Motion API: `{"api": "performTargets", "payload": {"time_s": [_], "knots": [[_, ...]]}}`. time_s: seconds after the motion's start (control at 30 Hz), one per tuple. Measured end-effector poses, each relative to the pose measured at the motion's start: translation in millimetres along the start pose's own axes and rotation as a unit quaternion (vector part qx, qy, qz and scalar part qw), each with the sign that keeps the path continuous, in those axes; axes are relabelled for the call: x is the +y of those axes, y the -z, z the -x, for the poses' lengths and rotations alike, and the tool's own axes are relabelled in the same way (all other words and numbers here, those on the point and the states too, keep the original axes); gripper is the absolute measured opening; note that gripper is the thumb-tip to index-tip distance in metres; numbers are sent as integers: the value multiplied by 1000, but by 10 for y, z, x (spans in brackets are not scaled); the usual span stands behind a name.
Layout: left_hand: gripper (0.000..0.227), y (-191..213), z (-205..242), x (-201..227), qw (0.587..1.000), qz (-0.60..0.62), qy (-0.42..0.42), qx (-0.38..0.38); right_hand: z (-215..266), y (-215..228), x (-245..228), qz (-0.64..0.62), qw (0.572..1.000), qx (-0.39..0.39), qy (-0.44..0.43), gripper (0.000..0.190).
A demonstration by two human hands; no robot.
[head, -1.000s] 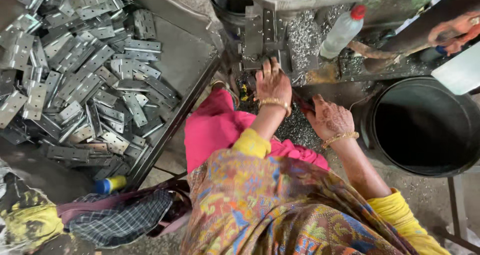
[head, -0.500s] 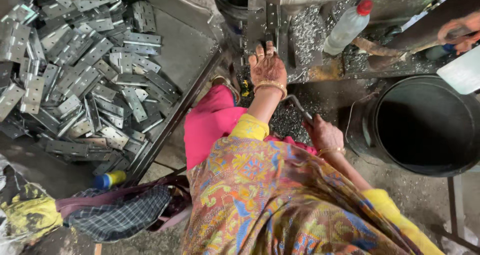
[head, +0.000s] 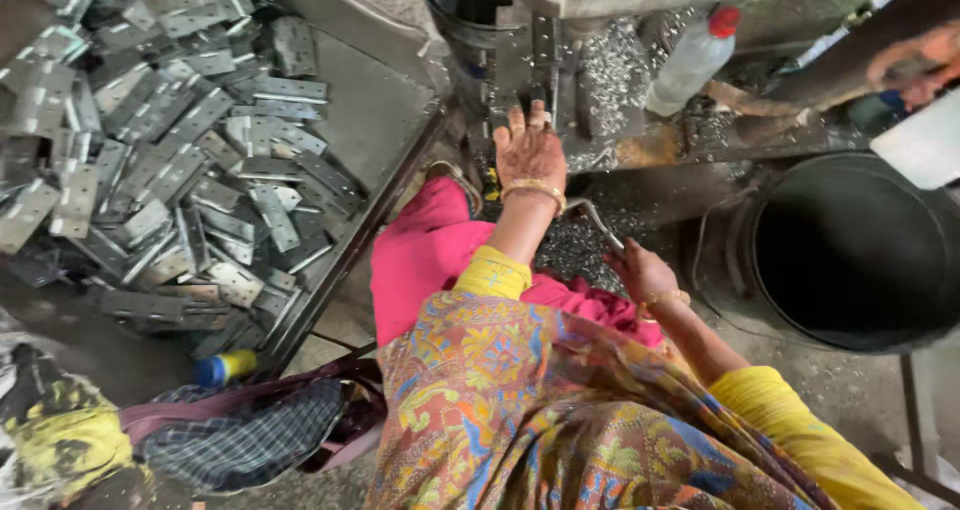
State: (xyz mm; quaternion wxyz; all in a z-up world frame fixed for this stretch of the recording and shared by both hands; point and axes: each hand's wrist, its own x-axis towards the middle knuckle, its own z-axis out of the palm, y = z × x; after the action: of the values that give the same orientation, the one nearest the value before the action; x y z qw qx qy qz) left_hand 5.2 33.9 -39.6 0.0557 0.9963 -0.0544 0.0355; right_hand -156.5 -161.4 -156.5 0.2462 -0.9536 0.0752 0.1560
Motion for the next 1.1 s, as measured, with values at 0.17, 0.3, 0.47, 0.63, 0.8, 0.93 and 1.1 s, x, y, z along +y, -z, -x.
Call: {"api": "performTargets", "payload": {"time_s": [0.17,0.3,0.47,0.63,0.8,0.93,1.1], "knots": [[40,150,-259,82,991,-88,-10,-103,12,494,-158,132,990,28,30,54],[44,44,-362,138,999,-47,2,-3,57,537,-354,38,999,-14,-22,50],[44,-216,-282,27,998,-55,17,19,59,497,-441,47,999,0,-19,51],[45,-88,-241,-32,1000,-8,-3,22,-16,742,-485,62,998,-30,-5,51],[42,90,-139,18,1000,22,-19,3,56,212,-178,13,1000,11,-14,48],[39,183,-144,-61,1000,-3,-19,-1,-51,-45,-50,9,1000,21,-5,50],[39,18,-476,-66,999,-31,-13,-15,-59,388,-190,33,999,-14,33,51]]}}
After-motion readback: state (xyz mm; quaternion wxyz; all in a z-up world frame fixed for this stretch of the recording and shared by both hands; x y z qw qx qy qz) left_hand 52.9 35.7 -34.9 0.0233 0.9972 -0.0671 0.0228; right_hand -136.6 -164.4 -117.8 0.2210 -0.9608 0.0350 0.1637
